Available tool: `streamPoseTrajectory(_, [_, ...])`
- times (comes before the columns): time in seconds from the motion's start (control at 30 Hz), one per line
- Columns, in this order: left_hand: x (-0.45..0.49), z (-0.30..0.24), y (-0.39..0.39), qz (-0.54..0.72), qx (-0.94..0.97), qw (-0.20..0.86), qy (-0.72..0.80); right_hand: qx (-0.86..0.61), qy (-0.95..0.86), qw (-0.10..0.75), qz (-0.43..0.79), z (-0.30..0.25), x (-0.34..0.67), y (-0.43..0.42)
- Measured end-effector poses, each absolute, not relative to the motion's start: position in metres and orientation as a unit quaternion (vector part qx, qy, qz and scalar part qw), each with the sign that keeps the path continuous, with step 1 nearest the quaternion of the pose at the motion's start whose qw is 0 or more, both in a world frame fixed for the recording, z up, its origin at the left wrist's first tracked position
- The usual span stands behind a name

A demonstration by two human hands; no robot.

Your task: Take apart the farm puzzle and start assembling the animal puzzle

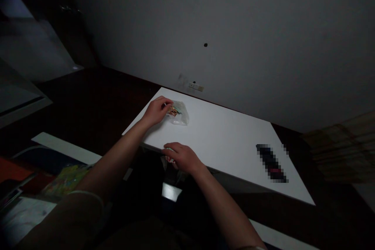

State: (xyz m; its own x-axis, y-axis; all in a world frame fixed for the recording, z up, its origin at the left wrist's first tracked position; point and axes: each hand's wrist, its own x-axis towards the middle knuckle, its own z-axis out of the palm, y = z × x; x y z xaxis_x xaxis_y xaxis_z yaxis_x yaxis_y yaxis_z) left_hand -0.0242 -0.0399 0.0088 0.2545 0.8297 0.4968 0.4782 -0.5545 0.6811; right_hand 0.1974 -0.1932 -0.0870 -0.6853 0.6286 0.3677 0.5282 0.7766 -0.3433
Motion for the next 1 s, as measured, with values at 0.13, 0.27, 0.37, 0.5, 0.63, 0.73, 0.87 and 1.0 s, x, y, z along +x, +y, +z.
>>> streamPoseTrajectory(0.13, [-0.023,0.013,-0.049,0.413,0.791,0.204,0.403,-0.450,-0.795,0.392,0.111,-0.070,0.194,-0.158])
streamPoseTrajectory(0.27, [-0.025,0.015,-0.056,0.396,0.804,0.201,0.396,-0.529,-0.726,0.416,0.138,-0.043,0.167,-0.096])
streamPoseTrajectory(0.37, [-0.032,0.012,-0.061,0.381,0.815,0.193,0.391,-0.552,-0.660,0.460,0.217,-0.032,0.145,-0.063])
streamPoseTrajectory(0.5, [-0.044,0.004,-0.071,0.375,0.818,0.185,0.396,-0.530,-0.583,0.491,0.371,-0.034,0.124,-0.050])
streamPoseTrajectory(0.63, [-0.049,-0.003,-0.086,0.366,0.813,0.185,0.413,-0.521,-0.560,0.489,0.420,-0.043,0.119,-0.059])
streamPoseTrajectory(0.73, [-0.040,-0.008,-0.097,0.350,0.810,0.166,0.440,-0.532,-0.569,0.508,0.367,-0.043,0.124,-0.064])
streamPoseTrajectory(0.87, [-0.023,-0.015,-0.106,0.360,0.743,0.117,0.552,-0.502,-0.675,0.448,0.303,-0.038,0.140,-0.065])
streamPoseTrajectory(1.0, [-0.017,-0.026,-0.111,0.359,0.692,0.130,0.613,-0.505,-0.676,0.421,0.333,-0.045,0.159,-0.068])
